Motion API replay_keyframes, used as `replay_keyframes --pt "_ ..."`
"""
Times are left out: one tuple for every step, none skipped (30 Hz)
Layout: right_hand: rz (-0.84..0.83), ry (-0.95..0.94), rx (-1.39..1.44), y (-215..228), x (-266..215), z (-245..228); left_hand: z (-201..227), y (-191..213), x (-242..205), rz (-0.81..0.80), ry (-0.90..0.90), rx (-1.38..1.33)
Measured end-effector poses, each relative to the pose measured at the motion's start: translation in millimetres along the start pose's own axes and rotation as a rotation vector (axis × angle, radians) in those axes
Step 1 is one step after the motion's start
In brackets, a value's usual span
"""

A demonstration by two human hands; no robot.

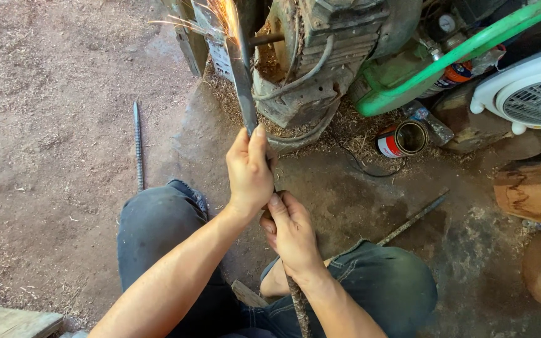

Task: Sharpening a long metal rod or piece of rebar on a bench grinder.

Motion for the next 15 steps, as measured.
replay_keyframes --pt "0.001 0.000 0.000 2 -1 2 3 -1 -2 -0.001 0.000 -0.001" --pt "-0.011 0.012 0.000 2 -3 4 6 -1 -5 -0.002 0.002 0.017" --pt "-0.024 0.023 0.000 2 -4 6 9 0 -7 -0.004 0.003 0.035" --pt "-0.028 0.023 -0.002 3 -6 7 11 1 -10 -0.001 0.000 0.036" --pt "-0.012 0.001 0.014 5 -7 10 14 2 -14 -0.016 0.008 0.015" --pt "-0.004 -0.027 0.023 6 -9 14 17 5 -18 -0.020 0.013 -0.004" --pt "-0.015 -0.031 0.013 4 -13 9 23 10 -18 -0.006 0.007 -0.001" --pt "-0.053 -0.032 -0.081 -2 -16 3 29 14 -17 -0.027 0.018 -0.066" --pt "-0.091 -0.031 -0.175 -8 -21 -1 35 18 -17 -0.050 0.030 -0.130" --pt "-0.109 -0.032 -0.188 -15 -16 -18 42 25 -13 -0.033 0.016 -0.127" --pt "-0.116 0.232 -0.419 -28 -16 -47 49 31 -9 -0.042 0.008 -0.153" --pt "-0.118 0.505 -0.642 -42 -21 -74 57 35 -7 -0.055 0.002 -0.182" --pt "-0.133 0.510 -0.650 -57 -13 -82 55 45 -6 -0.043 -0.011 -0.182" --pt "-0.214 0.502 -0.590 -73 -6 -89 53 54 -5 -0.022 -0.034 -0.158" --pt "-0.294 0.492 -0.531 -88 2 -97 52 63 -4 -0.001 -0.057 -0.134"
Point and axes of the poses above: each hand's wrist, its own x-axis towards the middle knuckle, its own y-axis out of the back of the hand, z = x × y, the point moved 6 cm from there along x, towards the middle knuckle, and after that the axes turned 10 degrees about -y, right-handed, at the moved point
